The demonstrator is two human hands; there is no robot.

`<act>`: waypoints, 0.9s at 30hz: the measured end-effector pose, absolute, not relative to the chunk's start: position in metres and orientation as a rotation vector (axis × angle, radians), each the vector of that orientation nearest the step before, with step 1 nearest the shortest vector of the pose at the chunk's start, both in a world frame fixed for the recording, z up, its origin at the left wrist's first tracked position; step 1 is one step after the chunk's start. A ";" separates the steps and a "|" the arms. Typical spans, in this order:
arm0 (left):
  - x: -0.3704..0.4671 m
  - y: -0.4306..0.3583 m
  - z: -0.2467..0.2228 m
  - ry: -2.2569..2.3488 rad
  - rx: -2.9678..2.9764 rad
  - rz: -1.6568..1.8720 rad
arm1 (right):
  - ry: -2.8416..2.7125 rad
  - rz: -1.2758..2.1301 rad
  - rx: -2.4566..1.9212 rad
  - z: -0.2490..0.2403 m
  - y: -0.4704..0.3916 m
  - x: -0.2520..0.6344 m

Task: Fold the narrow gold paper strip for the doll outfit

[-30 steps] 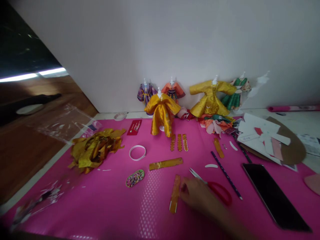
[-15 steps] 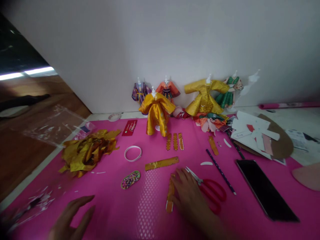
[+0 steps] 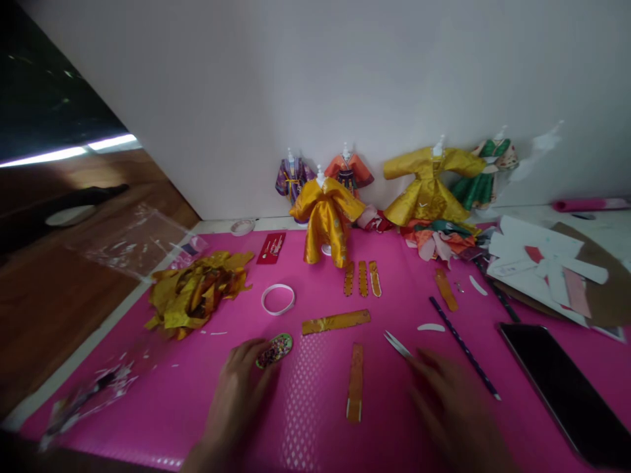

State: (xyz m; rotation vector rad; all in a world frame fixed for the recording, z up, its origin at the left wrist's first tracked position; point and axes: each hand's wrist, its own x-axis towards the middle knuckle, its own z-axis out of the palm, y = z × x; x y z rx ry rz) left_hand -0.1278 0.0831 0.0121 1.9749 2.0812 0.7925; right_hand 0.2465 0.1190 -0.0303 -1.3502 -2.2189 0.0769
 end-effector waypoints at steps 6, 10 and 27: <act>-0.125 0.085 0.008 2.036 1.982 0.767 | -2.130 0.183 -1.471 -0.041 0.108 0.261; -0.123 0.086 0.006 2.015 2.009 0.758 | -2.053 0.218 -1.473 -0.045 0.107 0.254; -0.145 0.158 0.026 2.138 2.270 0.400 | -1.906 0.177 -1.416 -0.042 0.105 0.239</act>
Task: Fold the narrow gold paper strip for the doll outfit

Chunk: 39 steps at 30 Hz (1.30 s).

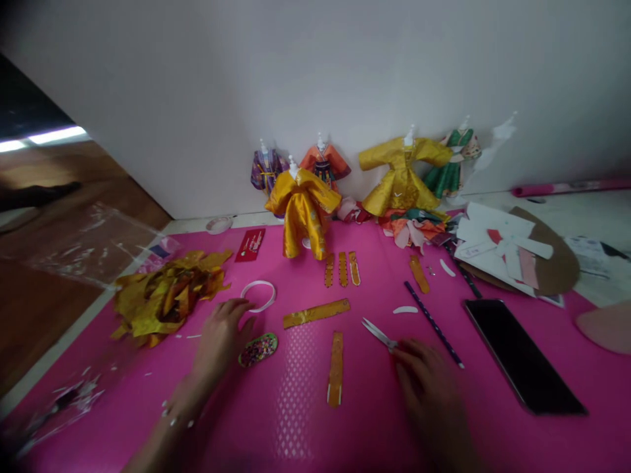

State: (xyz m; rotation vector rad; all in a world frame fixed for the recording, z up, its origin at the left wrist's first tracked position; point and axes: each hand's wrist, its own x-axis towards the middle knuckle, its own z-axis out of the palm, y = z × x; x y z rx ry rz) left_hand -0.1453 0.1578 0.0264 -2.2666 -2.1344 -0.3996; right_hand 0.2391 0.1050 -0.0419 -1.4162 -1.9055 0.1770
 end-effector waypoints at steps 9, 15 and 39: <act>-0.148 0.177 0.025 -2.132 -2.330 -0.419 | -1.875 0.170 -1.403 -0.034 0.106 0.236; -0.120 0.144 0.056 -2.151 -2.429 -0.945 | -1.846 0.192 -1.385 -0.011 0.097 0.231; -0.038 0.053 0.027 -2.413 -2.438 -1.916 | -1.581 1.090 -1.086 0.031 0.073 0.147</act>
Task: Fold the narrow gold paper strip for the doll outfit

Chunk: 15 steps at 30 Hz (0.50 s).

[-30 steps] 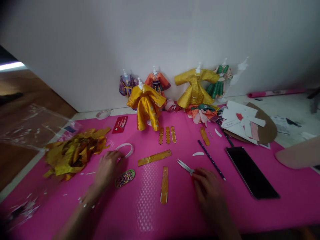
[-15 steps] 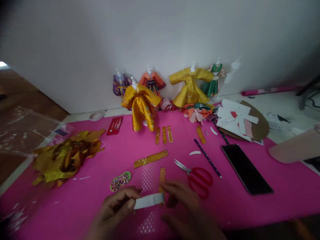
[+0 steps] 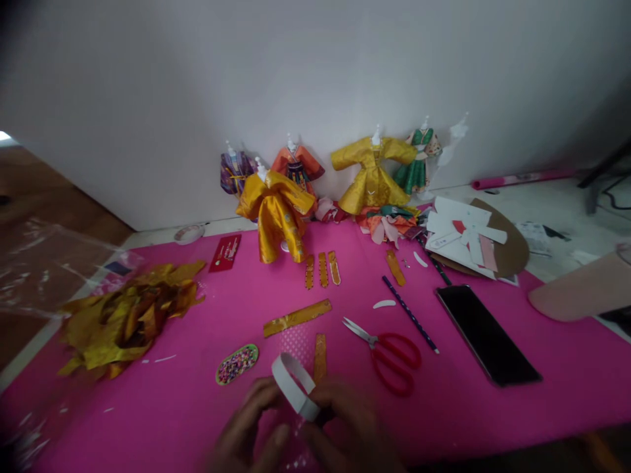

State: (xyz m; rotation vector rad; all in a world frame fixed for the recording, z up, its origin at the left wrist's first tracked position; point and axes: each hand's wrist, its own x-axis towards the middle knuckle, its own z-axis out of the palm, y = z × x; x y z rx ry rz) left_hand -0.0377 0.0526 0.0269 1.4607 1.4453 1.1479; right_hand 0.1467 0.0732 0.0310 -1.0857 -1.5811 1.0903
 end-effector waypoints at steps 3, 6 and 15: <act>-0.024 0.046 0.024 1.314 1.314 1.104 | -1.620 1.110 -1.022 0.030 0.072 0.140; -0.016 0.047 0.028 1.122 1.160 1.139 | -1.657 1.100 -0.939 0.025 0.070 0.134; -0.028 0.056 0.037 1.153 1.304 1.152 | -1.425 1.120 -1.146 0.027 0.068 0.141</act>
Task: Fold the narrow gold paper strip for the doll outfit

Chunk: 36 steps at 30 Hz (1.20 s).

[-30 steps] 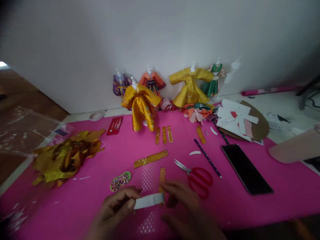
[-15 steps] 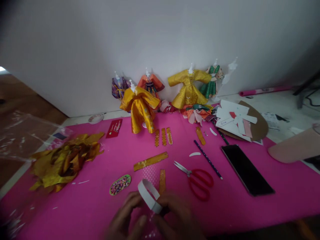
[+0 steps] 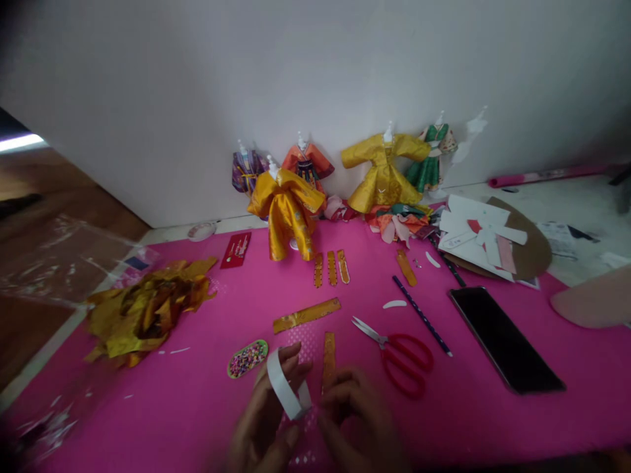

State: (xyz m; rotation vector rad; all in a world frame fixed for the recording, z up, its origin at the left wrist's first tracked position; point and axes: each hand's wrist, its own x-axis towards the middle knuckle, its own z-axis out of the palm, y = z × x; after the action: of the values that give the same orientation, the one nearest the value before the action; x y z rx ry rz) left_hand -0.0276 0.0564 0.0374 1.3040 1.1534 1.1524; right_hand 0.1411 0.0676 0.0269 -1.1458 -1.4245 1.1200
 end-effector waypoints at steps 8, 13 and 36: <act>-0.027 0.057 0.036 1.314 1.541 1.107 | -1.112 1.565 -1.188 0.034 0.069 0.135; -0.024 0.056 0.040 1.329 1.585 1.114 | -0.981 1.664 -1.116 0.027 0.067 0.131; -0.024 0.056 0.047 1.360 1.195 1.228 | -0.782 1.938 -0.891 0.039 0.060 0.134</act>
State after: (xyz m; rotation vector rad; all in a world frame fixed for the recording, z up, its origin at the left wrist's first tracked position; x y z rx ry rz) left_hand -0.0240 0.0555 0.0469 1.1952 1.3601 1.2280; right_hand 0.1338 0.0598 0.0388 -0.8907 -0.7816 1.9384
